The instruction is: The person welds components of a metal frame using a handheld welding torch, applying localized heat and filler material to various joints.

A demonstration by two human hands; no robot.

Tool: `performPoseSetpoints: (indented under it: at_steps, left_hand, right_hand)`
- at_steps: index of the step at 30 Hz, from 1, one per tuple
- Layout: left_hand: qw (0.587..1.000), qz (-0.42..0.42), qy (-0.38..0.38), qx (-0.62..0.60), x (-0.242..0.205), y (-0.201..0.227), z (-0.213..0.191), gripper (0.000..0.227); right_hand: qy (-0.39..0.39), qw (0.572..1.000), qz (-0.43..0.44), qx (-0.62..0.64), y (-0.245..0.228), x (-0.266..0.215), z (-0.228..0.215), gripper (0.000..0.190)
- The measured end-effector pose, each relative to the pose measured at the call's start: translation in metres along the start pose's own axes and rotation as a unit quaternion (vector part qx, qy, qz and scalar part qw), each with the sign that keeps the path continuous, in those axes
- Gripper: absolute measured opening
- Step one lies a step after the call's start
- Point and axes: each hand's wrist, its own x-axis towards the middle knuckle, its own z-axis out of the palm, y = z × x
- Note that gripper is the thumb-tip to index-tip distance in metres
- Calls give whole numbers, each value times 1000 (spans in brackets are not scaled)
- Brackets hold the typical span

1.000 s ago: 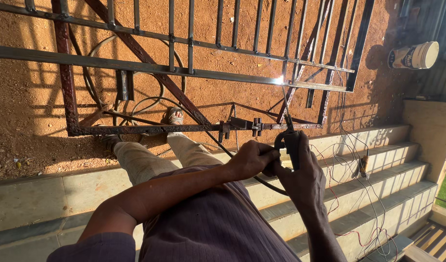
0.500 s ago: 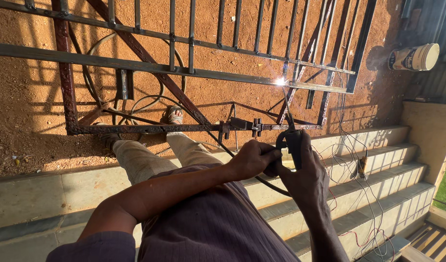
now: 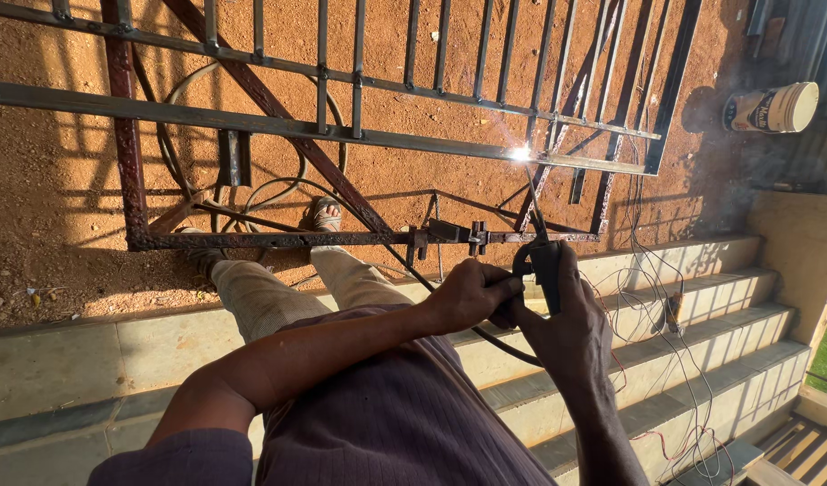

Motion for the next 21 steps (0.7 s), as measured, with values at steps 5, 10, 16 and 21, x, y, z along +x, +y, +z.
performPoseSetpoints:
  at_steps: [5, 10, 16, 21]
  left_hand:
    - [1000, -9, 2, -5, 0, 1, 0, 31]
    - [999, -37, 24, -5, 2, 9, 4, 30]
    - [995, 52, 44, 76, -20, 16, 2, 27]
    - [999, 23, 21, 32, -86, 42, -43, 21]
  right_hand:
    - [5, 1000, 9, -11, -3, 1, -1, 105]
    - [15, 1000, 14, 3, -3, 1, -2, 105]
    - [100, 989, -98, 54, -9, -18, 2, 100]
    - [91, 988, -64, 104, -64, -41, 18, 103]
